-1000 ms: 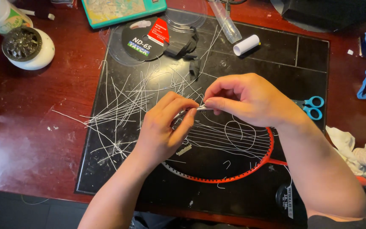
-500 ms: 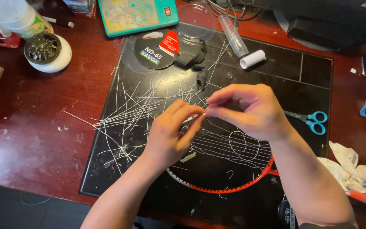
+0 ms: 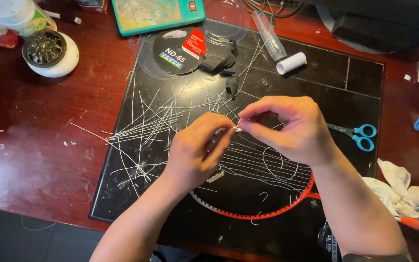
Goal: The person strings a red badminton racket by hand, threading white string through the grommets and weaving it across the frame. They pull the string taut and tie knots to secure the ends, working on a dark mat with loose string pieces nearby.
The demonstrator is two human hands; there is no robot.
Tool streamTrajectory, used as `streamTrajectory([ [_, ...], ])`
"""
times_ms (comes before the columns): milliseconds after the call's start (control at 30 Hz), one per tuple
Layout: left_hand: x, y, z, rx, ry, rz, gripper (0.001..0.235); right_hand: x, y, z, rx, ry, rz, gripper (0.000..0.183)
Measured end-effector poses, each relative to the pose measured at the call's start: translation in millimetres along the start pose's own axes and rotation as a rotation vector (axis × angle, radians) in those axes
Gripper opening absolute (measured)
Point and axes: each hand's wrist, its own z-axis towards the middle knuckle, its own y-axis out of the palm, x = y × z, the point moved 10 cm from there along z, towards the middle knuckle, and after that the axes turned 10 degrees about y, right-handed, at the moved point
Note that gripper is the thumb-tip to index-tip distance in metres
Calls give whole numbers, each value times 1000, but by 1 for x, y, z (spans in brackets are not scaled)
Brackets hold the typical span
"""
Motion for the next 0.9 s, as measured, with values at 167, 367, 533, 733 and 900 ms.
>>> streamTrajectory([
  [167, 1, 0, 1, 3, -16, -23, 18, -5, 2, 0, 27, -19, -70, 14],
  [367, 2, -2, 0, 9, -16, -17, 19, -8, 6, 0, 14, -9, -40, 13],
  [533, -1, 0, -1, -3, -49, -10, 20, -10, 6, 1, 28, -5, -58, 12],
  [733, 8, -3, 0, 13, 55, -11, 21, -19, 4, 0, 71, -94, -183, 17],
  [900, -23, 2, -12, -3, -270, 16, 18, -16, 4, -2, 59, -80, -161, 18],
])
